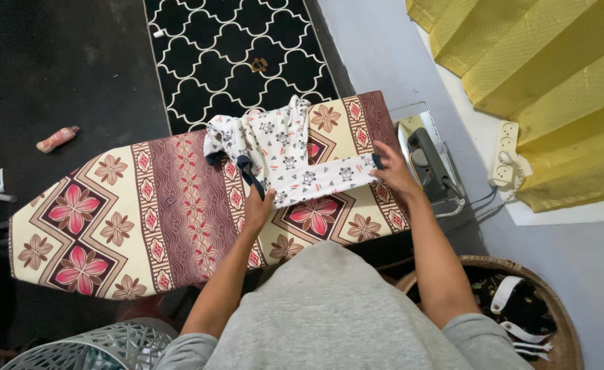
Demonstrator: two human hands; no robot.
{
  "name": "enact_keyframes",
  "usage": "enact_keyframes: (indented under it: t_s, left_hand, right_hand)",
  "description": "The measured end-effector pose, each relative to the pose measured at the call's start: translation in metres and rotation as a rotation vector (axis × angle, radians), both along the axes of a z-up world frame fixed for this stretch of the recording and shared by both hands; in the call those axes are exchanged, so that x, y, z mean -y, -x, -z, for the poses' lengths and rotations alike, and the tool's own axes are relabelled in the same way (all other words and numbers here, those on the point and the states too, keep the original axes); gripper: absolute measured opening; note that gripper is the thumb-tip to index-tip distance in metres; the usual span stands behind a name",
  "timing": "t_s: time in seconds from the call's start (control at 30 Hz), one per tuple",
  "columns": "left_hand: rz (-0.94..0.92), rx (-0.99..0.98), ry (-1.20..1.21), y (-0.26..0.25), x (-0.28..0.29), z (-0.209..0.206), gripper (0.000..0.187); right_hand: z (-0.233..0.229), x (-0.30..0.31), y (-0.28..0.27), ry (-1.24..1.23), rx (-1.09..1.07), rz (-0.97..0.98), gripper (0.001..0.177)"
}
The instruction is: The person irons a brown patterned cloth and a white patterned cloth on an ironing board. They smooth the fabric with their hands, use the iron to press the items, and fold them after ironing.
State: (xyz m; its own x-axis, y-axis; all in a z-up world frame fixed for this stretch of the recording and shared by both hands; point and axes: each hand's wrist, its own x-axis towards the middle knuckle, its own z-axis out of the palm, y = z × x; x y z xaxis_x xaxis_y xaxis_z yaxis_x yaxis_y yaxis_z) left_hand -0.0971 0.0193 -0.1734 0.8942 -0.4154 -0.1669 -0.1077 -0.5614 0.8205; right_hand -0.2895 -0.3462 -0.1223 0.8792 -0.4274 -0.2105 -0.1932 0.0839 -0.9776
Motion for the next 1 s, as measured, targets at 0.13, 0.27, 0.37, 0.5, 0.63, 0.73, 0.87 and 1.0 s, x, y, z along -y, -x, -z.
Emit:
enact_keyframes:
  t_s: [0.13,0.27,0.37,0.5,0.63,0.73,0.87,1.0]
  left_hand:
    - [0.056,0.236,0.052,0.012,0.003,-0.001,0.046]
    - [0.011,0.159,-0.031,0.014,0.003,-0.010,0.049]
    - [-0.052,0.033,-0.058,0.014,0.005,-0.015,0.050]
    - [0.004,0.217,0.064,0.017,0.007,-0.013,0.055]
    - [0.014,0.328,-0.008,0.014,0.011,-0.009,0.045]
    - [-0.011,0.236,-0.188,0.010,0.019,-0.010,0.043]
    - [0.052,0.356,-0.276,0.016,0.034,-0.010,0.051]
    - [-0.012,0.279,-0.205,0.028,0.035,-0.018,0.052]
  right_hand:
    - [-0.006,0.009,0.008,0.172,0.010,0.039,0.068]
    - [0.000,0.010,0.011,0.334,-0.146,0.082,0.040]
    - [0.005,0.005,0.008,0.420,-0.154,0.102,0.027]
    - [0.006,-0.004,-0.002,0.226,0.148,0.099,0.023]
    - [0.001,-0.001,0.003,0.288,0.051,0.097,0.034]
    - [0.003,-0.001,0.006,0.624,0.040,0.125,0.035]
    - [0.007,-0.012,0.002,0.827,-0.127,0.304,0.029]
    - [-0.005,-0.006,0.011,1.072,-0.190,0.343,0.036]
